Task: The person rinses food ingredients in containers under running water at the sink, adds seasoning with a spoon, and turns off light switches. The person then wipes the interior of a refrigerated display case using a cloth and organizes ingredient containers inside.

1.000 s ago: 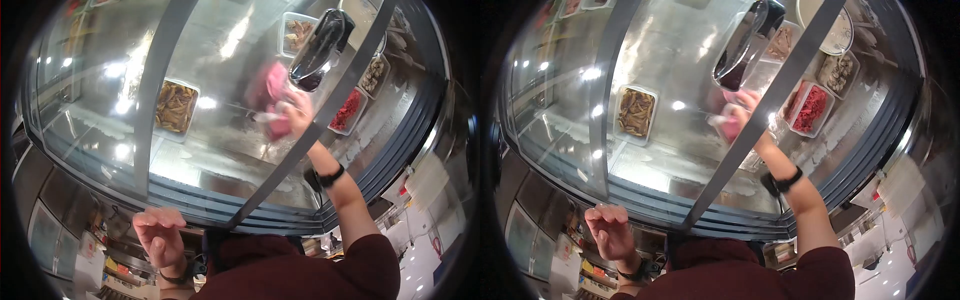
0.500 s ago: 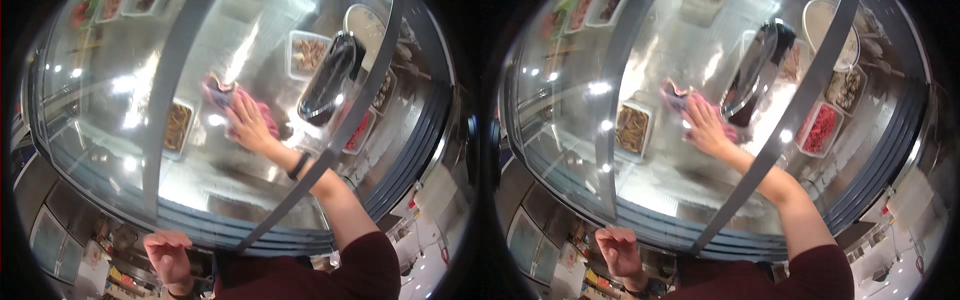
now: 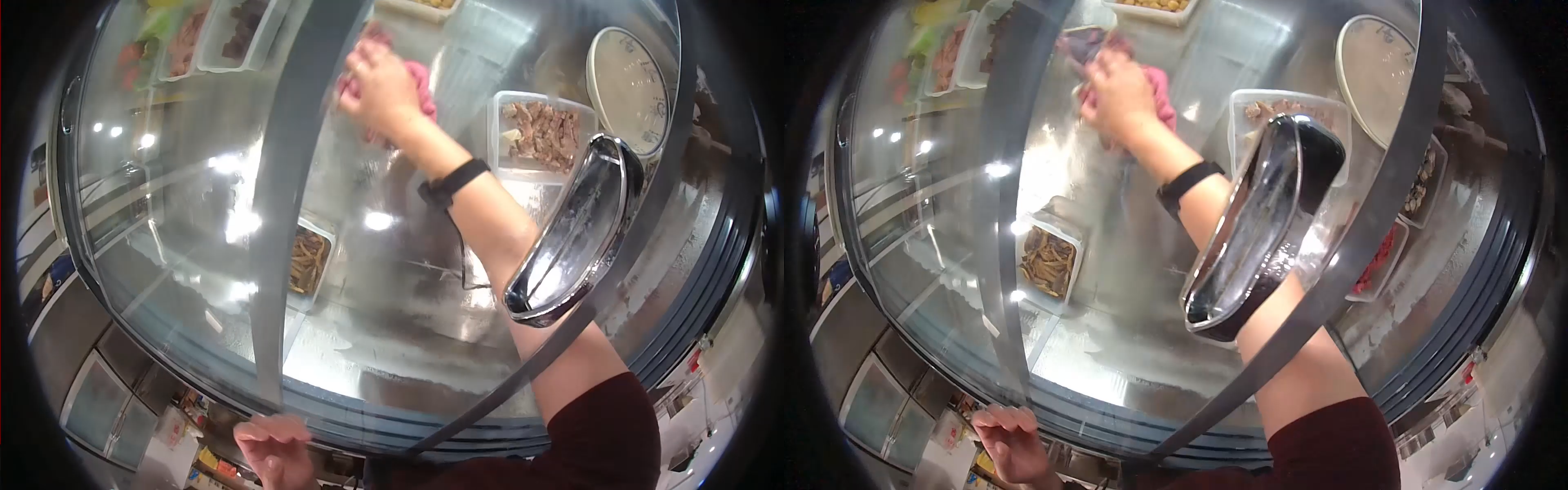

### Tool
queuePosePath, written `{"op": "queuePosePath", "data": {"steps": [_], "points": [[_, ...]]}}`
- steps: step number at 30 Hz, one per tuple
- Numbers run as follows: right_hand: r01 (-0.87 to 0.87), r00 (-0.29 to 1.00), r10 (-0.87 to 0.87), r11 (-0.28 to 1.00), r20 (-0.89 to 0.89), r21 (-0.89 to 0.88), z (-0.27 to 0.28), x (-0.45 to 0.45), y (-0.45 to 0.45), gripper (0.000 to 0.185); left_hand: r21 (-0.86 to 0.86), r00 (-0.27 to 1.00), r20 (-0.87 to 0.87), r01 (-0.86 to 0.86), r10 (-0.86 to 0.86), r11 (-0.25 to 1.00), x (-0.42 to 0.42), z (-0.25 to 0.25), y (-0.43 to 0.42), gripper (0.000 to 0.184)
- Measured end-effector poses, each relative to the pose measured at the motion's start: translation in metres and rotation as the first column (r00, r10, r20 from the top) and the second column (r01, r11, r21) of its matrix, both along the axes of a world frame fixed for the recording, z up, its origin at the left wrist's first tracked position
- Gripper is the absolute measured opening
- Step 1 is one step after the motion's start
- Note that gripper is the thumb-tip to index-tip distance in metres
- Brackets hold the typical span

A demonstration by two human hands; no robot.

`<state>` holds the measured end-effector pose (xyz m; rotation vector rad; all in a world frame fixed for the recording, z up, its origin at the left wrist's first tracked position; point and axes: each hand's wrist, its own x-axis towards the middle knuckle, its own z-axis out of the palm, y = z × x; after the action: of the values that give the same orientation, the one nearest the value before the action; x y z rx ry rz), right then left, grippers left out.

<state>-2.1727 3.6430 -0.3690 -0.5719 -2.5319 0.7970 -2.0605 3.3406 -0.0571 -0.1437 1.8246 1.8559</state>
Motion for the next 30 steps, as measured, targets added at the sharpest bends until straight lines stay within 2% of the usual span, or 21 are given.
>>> {"op": "queuePosePath", "data": {"steps": [1,2,3,4,10,11,12,13,16,20,22,24,25,26,28,30], "points": [[-0.049,0.998,0.05,0.999,-0.038,0.007,0.0,0.014,-0.015,0.041,0.014,1.0,-0.004,0.016,-0.016,1.0,-0.003,0.001,0.003,0.036],[-0.223,0.974,0.225,0.974,0.028,-0.047,0.005,0.034,-0.036,0.039,0.038,0.999,-0.017,0.035,-0.034,0.999,-0.005,0.002,0.007,0.036],[-0.332,0.941,0.331,0.943,-0.07,0.004,0.004,0.055,-0.062,0.039,0.047,0.998,-0.021,0.057,-0.056,0.997,-0.005,0.003,0.011,0.035],[-0.442,0.887,0.38,0.864,0.262,0.243,0.01,0.084,-0.085,0.04,0.051,0.997,-0.019,0.07,-0.069,0.996,-0.006,0.004,0.015,0.035],[-0.461,0.869,0.478,0.876,-0.131,0.138,-0.015,0.107,-0.031,0.03,0.062,0.993,0.01,0.118,-0.119,0.991,-0.008,0.009,0.021,0.036],[-0.42,0.906,0.419,0.907,0.063,0.019,-0.003,0.082,-0.003,0.033,0.067,0.993,0.007,0.117,-0.117,0.991,-0.009,0.007,0.022,0.036],[-0.214,0.976,0.217,0.974,-0.034,0.073,-0.004,0.055,0.017,0.034,0.069,0.993,0.007,0.113,-0.114,0.991,-0.009,0.005,0.022,0.036],[0.011,0.991,0.003,0.994,-0.132,0.106,-0.004,0.036,0.022,0.036,0.031,0.998,-0.032,0.064,-0.063,0.997,-0.007,0.003,0.02,0.033],[0.103,0.988,-0.094,0.992,-0.121,0.072,0.002,0.016,-0.012,0.038,0.028,0.998,-0.008,0.063,-0.063,0.998,-0.001,0.002,0.024,0.032],[-0.135,0.989,0.129,0.988,-0.079,-0.078,0.014,0.093,-0.079,0.045,0.105,0.995,0.01,0.101,-0.102,0.989,0.001,0.013,0.028,0.034],[-0.28,0.956,0.292,0.938,0.031,-0.203,0.023,0.159,-0.114,0.047,0.143,0.994,0.017,0.103,-0.107,0.984,0.005,0.019,0.028,0.034],[-0.444,0.847,0.51,0.834,0.151,-0.328,0.017,0.239,-0.168,0.04,0.181,0.991,0.011,0.126,-0.131,0.975,0.01,0.026,0.03,0.034],[-0.526,0.793,0.589,0.79,0.154,-0.315,0.05,0.256,-0.168,0.045,0.197,0.989,-0.008,0.146,-0.148,0.969,0.012,0.03,0.029,0.033],[-0.555,0.808,0.588,0.774,0.023,-0.305,0.038,0.288,-0.191,0.044,0.213,0.988,-0.009,0.153,-0.155,0.965,0.015,0.035,0.027,0.033],[-0.469,0.872,0.487,0.802,-0.049,-0.37,0.052,0.285,-0.19,0.037,0.237,0.986,-0.007,0.165,-0.168,0.957,0.021,0.044,0.022,0.033],[-0.347,0.881,0.465,0.763,0.09,-0.546,0.056,0.247,-0.177,0.035,0.268,0.991,0.001,0.131,-0.136,0.955,0.029,0.048,0.014,0.034]]}}
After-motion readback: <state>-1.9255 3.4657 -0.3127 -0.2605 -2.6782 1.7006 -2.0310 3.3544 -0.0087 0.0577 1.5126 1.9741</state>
